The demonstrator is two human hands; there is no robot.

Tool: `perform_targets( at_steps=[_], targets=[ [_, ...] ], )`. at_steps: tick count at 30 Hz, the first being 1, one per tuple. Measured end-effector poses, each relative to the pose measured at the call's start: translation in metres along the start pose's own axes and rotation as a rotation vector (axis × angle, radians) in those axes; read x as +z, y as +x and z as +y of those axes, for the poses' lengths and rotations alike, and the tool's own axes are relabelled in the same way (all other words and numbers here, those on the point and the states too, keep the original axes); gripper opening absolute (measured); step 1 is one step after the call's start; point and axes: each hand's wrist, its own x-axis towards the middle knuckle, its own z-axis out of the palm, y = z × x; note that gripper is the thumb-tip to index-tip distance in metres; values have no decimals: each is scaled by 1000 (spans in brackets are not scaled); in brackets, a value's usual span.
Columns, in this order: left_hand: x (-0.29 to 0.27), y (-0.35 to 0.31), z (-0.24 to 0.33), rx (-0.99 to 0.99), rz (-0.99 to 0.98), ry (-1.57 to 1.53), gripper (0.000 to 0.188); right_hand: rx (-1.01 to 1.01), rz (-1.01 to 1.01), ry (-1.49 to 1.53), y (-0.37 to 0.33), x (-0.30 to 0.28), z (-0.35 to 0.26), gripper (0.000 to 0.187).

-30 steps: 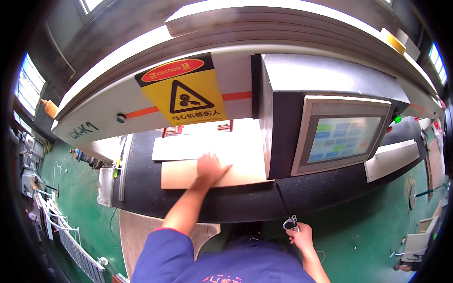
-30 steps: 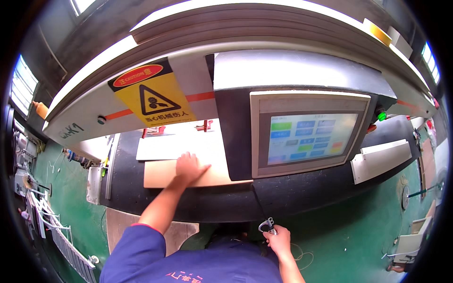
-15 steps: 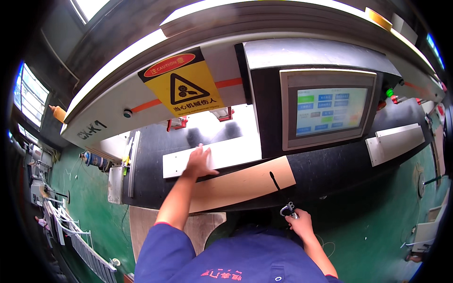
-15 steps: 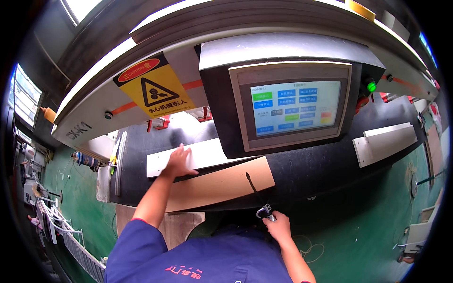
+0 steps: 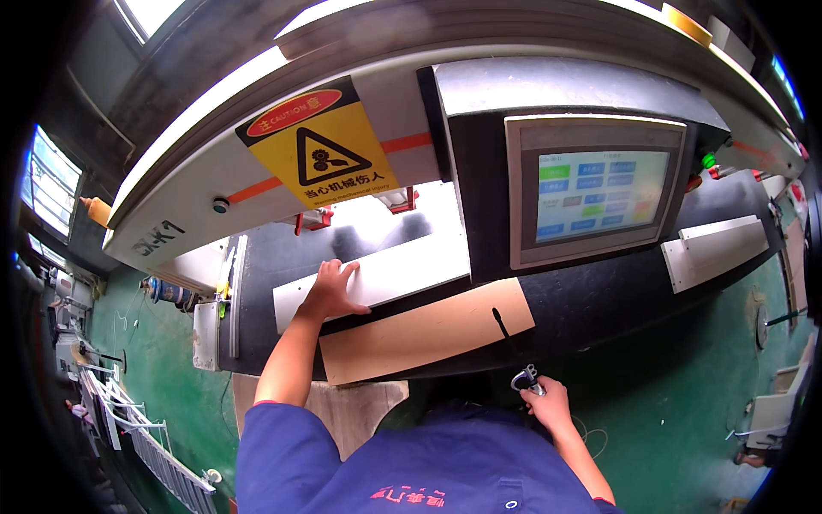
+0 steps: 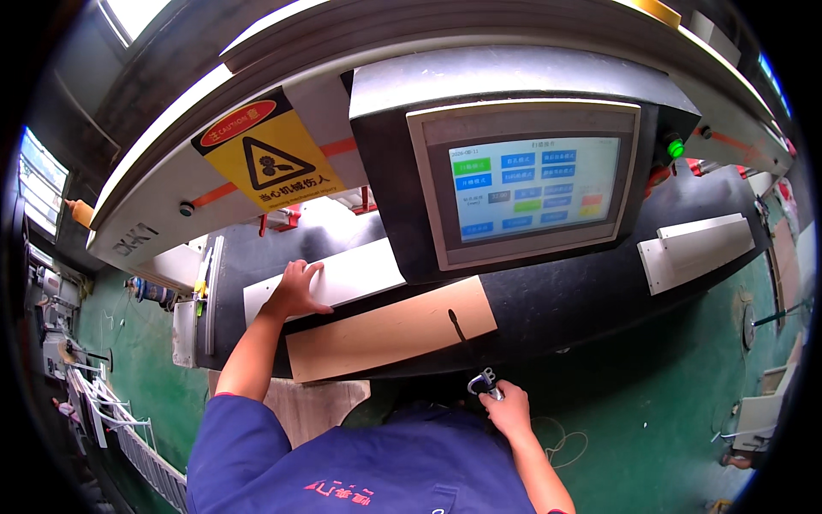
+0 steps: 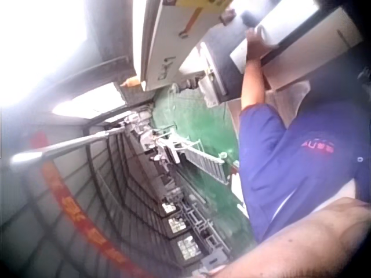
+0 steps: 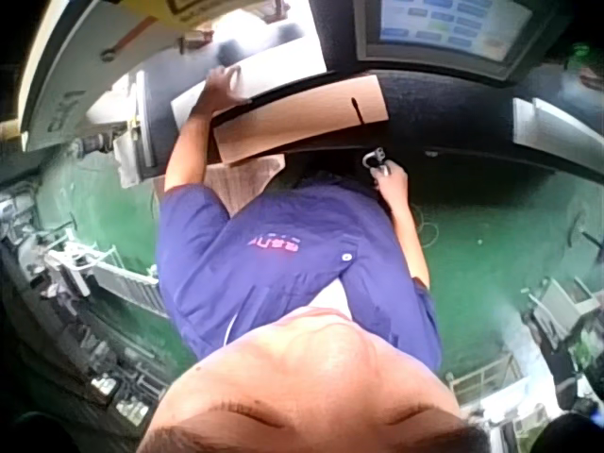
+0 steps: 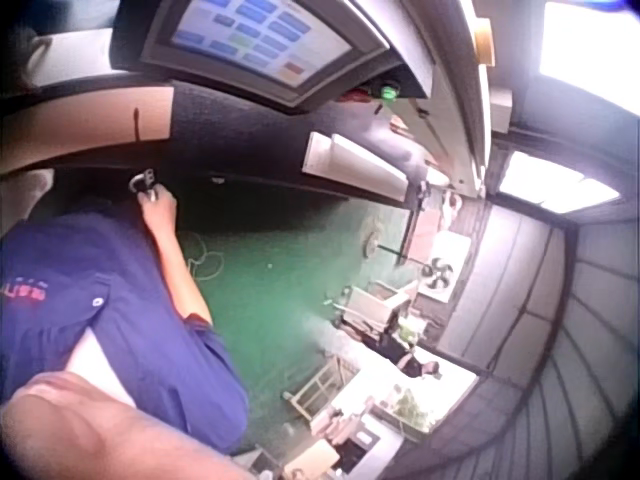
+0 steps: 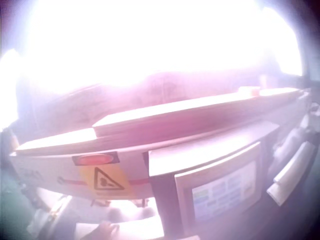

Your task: The person positions wooden boards into a machine, presses a button to clamp and process them, and carries the finished boards to a work table.

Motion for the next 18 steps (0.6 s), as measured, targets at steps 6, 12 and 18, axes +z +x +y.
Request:
perform_targets(
  at_steps=[6,12,18],
  targets=[
    [-24,-44,47,-140,-81,185,107,-49,-39,21,8,2,0,21],
    [-18,-101,99,-223,-117,206,109,-74,-86,103,19,4,2,20],
    [-16,-143,130,-620,-267,123,117,-100,-144,147,29,6,2,18]
  ],
)
